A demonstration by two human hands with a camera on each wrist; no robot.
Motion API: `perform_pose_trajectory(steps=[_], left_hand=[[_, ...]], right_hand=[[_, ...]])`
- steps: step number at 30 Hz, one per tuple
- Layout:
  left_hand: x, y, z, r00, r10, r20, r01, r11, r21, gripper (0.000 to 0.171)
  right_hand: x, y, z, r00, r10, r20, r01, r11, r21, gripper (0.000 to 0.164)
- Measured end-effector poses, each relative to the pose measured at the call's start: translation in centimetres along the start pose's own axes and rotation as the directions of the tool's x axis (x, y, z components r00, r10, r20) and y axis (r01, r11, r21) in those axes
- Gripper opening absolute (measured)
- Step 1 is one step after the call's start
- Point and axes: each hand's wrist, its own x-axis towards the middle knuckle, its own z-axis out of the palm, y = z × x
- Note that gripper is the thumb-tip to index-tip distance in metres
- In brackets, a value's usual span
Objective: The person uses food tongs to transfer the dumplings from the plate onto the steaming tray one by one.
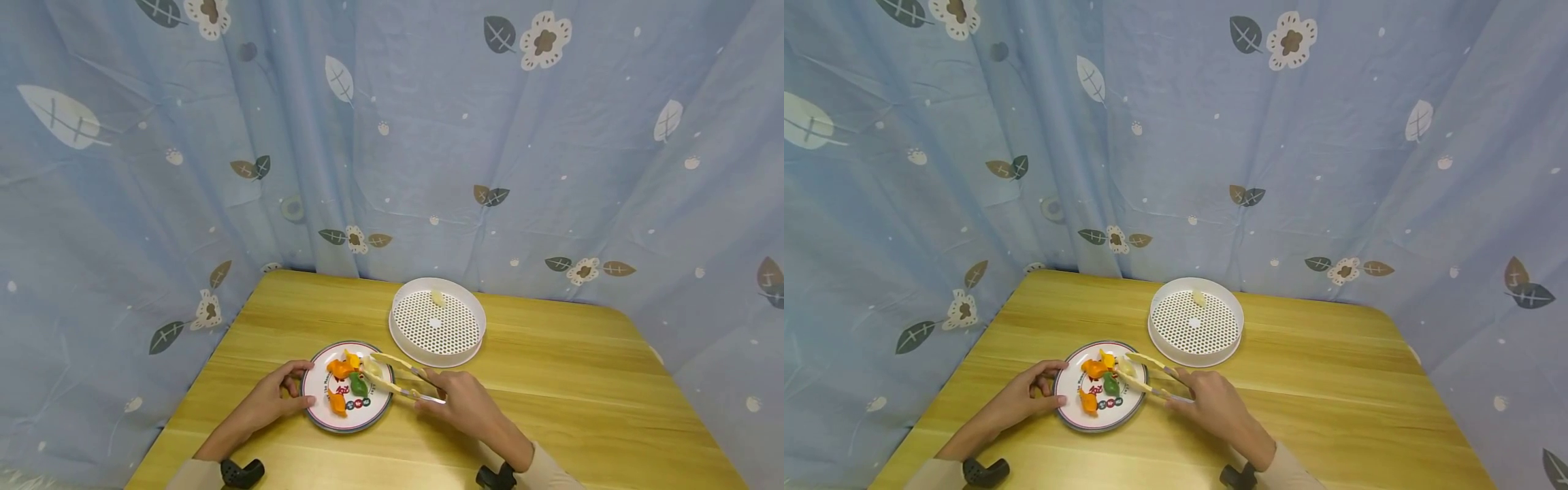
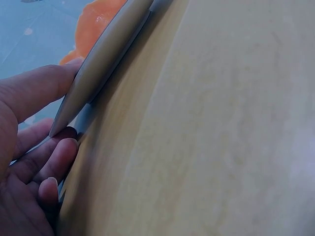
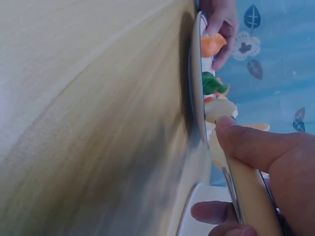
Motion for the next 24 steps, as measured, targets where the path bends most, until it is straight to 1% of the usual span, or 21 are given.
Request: perform_pose_trajectory(steps=[4,11,17,24], left_hand=[[-0.03,0.0,0.04,1.0,-0.003,-0.003,0.003,1.0,0.005,0.064],[0.11,-0.11,0.07,1.0,-0.004,-0.01,0.004,1.0,0.005,0.064],[0.13,-0.25,0.07,1.0,0.0,-0.004,0.0,1.0,0.004,0.063],[0.1,-0.23,0.13,1.0,-0.003,-0.006,0.003,1.0,0.001,0.064]], right_hand=[[0.02,-0.22,-0.05,1.0,-0.004,-0.016,0.004,1.0,-0.03,0.056],[0.11,-0.49,-0.27,0.999,-0.026,-0.02,0.025,0.998,-0.051,0.049],[0.05,-0.51,-0.42,0.999,-0.042,-0.032,0.041,0.998,-0.036,0.048],[-0.32,-0.24,-0.88,0.999,-0.025,-0.036,0.025,1.0,0.009,0.055]])
